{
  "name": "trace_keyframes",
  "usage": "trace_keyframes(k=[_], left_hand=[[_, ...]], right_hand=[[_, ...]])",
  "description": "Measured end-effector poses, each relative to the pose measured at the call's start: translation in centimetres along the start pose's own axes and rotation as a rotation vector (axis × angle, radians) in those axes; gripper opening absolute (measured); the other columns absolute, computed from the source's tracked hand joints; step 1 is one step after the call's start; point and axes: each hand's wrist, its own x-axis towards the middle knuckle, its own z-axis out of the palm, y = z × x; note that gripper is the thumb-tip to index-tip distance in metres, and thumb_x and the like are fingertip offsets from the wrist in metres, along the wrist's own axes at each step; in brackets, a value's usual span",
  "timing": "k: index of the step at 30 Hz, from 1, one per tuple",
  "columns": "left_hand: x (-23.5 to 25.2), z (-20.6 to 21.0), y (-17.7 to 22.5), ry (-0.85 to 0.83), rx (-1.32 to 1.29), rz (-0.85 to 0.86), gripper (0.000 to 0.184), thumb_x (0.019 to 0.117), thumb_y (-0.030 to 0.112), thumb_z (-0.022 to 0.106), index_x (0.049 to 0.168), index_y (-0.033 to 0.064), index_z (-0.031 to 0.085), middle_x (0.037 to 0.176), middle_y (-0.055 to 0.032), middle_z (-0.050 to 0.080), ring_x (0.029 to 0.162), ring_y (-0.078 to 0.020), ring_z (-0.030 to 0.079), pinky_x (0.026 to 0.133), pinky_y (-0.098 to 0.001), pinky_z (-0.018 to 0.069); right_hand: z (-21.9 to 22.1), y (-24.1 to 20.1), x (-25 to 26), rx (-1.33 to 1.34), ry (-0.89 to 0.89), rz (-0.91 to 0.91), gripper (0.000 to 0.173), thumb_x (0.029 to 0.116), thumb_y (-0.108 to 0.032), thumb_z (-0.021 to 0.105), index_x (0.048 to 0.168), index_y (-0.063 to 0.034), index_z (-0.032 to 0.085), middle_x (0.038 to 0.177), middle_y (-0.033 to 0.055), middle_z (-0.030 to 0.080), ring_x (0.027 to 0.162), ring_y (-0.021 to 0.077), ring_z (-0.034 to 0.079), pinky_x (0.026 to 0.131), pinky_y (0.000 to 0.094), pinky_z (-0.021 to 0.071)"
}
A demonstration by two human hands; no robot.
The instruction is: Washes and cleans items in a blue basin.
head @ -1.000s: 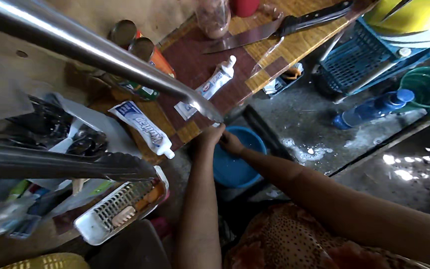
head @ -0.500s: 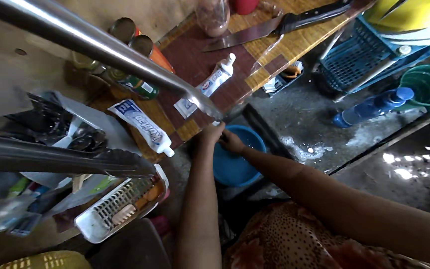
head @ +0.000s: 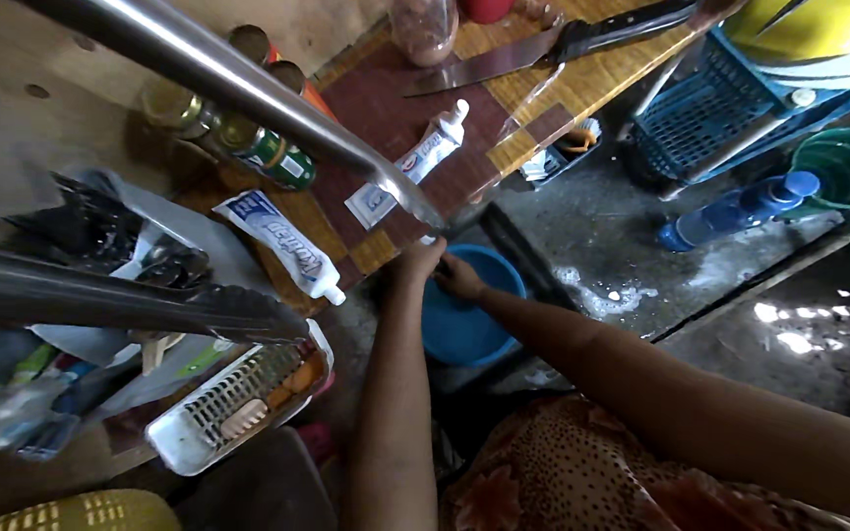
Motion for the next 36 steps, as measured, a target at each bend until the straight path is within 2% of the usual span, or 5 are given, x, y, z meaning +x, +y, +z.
trace_keyframes(k=[5, 10, 21, 28, 36], left_hand=[[-0.1, -0.1, 0.2, 0.001, 0.031, 0.005, 0.06, 0.0962, 0.044, 0.068, 0.136, -0.0008, 0.06, 0.135, -0.0247, 0.061, 0.132, -0.038, 0.055, 0.111, -0.0596, 0.039], [0.0, -0.1, 0.2, 0.014, 0.044, 0.018, 0.059, 0.096, 0.044, 0.068, 0.136, 0.0008, 0.061, 0.136, -0.0233, 0.062, 0.133, -0.0368, 0.054, 0.112, -0.0588, 0.0388], [-0.1, -0.2, 0.4, 0.008, 0.038, 0.01, 0.061, 0.0946, 0.046, 0.07, 0.134, 0.0, 0.061, 0.136, -0.0241, 0.061, 0.133, -0.0374, 0.054, 0.112, -0.059, 0.039], [-0.5, -0.7, 0.9, -0.025, 0.057, -0.007, 0.058, 0.0977, 0.042, 0.067, 0.135, -0.0017, 0.06, 0.136, -0.0255, 0.061, 0.133, -0.0379, 0.054, 0.112, -0.0582, 0.0383], [-0.4, -0.4, 0.7, 0.008, 0.059, -0.006, 0.059, 0.0961, 0.045, 0.068, 0.135, 0.0004, 0.061, 0.136, -0.0233, 0.062, 0.133, -0.0367, 0.055, 0.112, -0.0584, 0.0385]], right_hand=[[0.4, 0.8, 0.4, -0.004, -0.005, -0.009, 0.042, 0.101, -0.021, 0.066, 0.137, -0.0021, 0.055, 0.117, 0.021, 0.068, 0.106, 0.0358, 0.068, 0.095, 0.0597, 0.0535], [0.1, 0.6, 0.4, 0.002, -0.007, -0.022, 0.043, 0.1007, -0.019, 0.066, 0.137, 0.0001, 0.056, 0.12, 0.022, 0.068, 0.11, 0.0349, 0.068, 0.099, 0.0569, 0.0523], [0.0, 0.6, 0.0, 0.007, 0.001, -0.033, 0.04, 0.1007, -0.018, 0.066, 0.135, -0.0004, 0.056, 0.115, 0.0224, 0.068, 0.101, 0.0364, 0.069, 0.092, 0.0588, 0.055], [-0.1, 0.3, -0.2, 0.004, -0.008, -0.007, 0.041, 0.1007, -0.02, 0.067, 0.135, -0.0014, 0.056, 0.113, 0.0216, 0.069, 0.101, 0.0362, 0.069, 0.091, 0.0593, 0.0549], [-0.2, 0.2, -0.3, -0.006, -0.007, -0.027, 0.043, 0.1014, -0.018, 0.066, 0.138, -0.0001, 0.054, 0.119, 0.0231, 0.068, 0.106, 0.0378, 0.068, 0.094, 0.0595, 0.0539]])
